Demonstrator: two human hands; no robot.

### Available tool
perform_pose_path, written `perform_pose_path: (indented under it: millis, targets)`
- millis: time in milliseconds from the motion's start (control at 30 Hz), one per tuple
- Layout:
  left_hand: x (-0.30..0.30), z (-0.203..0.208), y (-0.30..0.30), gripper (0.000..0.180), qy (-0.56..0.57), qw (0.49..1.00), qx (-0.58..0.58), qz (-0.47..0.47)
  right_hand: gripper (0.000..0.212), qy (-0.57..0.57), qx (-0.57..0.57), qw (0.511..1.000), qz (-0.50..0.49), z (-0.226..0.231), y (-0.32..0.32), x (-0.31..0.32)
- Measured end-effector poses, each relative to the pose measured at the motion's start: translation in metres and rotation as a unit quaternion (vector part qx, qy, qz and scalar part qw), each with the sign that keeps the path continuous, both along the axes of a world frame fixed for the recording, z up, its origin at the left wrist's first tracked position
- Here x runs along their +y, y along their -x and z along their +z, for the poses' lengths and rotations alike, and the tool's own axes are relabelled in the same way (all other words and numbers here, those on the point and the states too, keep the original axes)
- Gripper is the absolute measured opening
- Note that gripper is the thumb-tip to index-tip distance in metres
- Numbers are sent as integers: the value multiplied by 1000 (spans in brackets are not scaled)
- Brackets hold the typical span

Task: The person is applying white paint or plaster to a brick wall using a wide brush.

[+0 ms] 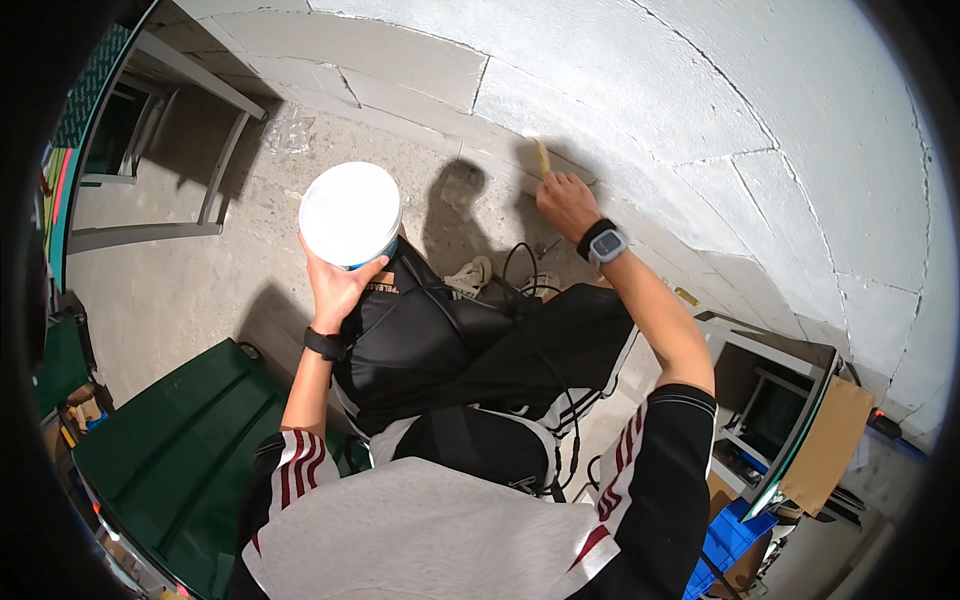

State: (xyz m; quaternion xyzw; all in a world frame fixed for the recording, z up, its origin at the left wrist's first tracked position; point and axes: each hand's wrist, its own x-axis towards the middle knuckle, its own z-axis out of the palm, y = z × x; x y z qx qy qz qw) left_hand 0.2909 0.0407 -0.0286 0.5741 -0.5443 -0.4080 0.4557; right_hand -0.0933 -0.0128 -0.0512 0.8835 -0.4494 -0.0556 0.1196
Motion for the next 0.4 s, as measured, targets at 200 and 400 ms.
perform_pose_path:
  millis: [200,400]
  targets:
    - [-4,-3,3,105,12,999,-28,-12,11,11,-66,995,75,9,-23,-14]
    - [-1,-2,-1,104,3,1000,-7,-6,18,2,-26,1000,1,3,-5,-21]
